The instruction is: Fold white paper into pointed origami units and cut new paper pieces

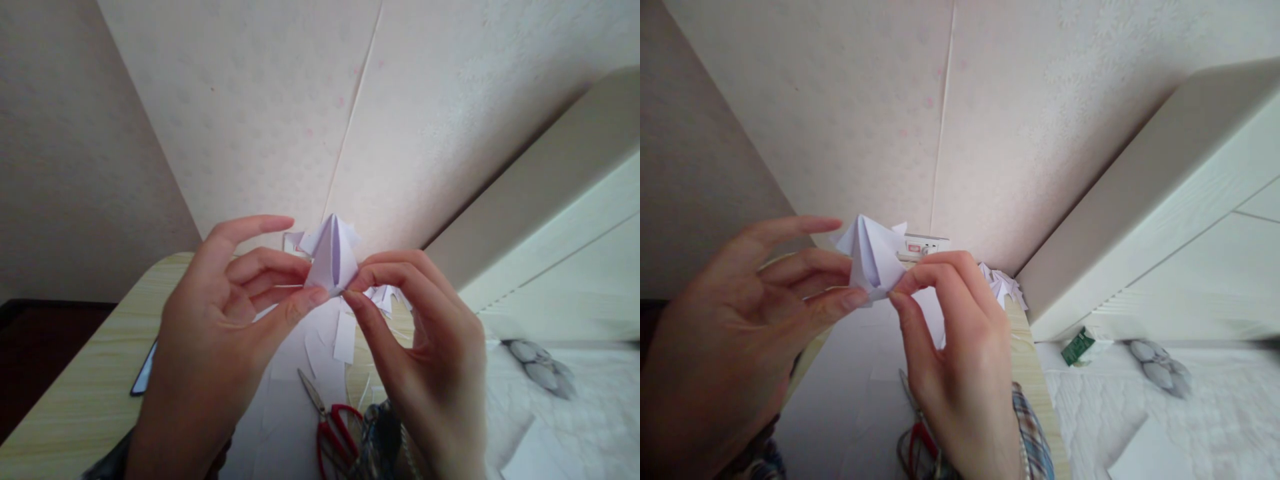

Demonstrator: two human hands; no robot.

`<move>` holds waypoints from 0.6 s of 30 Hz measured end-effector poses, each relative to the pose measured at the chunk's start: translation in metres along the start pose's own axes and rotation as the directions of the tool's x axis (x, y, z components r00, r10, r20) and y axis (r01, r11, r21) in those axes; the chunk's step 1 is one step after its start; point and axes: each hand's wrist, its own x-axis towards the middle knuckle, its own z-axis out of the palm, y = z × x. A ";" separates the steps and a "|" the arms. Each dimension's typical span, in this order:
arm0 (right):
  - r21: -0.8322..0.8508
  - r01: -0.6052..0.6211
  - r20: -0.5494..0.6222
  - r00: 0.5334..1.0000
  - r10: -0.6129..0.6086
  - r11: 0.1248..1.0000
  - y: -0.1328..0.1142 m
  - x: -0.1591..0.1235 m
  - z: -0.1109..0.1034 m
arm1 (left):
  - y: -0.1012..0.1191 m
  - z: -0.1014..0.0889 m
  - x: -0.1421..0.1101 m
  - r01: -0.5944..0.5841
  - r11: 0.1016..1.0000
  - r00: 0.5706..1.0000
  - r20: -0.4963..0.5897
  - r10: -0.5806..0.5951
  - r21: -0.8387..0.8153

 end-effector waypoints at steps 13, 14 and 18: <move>-0.036 0.017 0.029 0.999 -0.016 0.999 -0.001 0.002 -0.001 | 0.000 0.006 0.001 -0.006 1.000 1.000 0.002 0.007 -0.003; -0.041 0.018 0.032 0.999 -0.017 0.999 -0.001 0.002 -0.001 | 0.000 0.006 0.000 -0.015 1.000 1.000 -0.009 0.015 0.009; -0.051 0.024 0.032 0.999 -0.023 0.998 -0.002 0.002 -0.001 | 0.000 0.008 -0.003 -0.015 1.000 0.999 -0.031 0.015 -0.018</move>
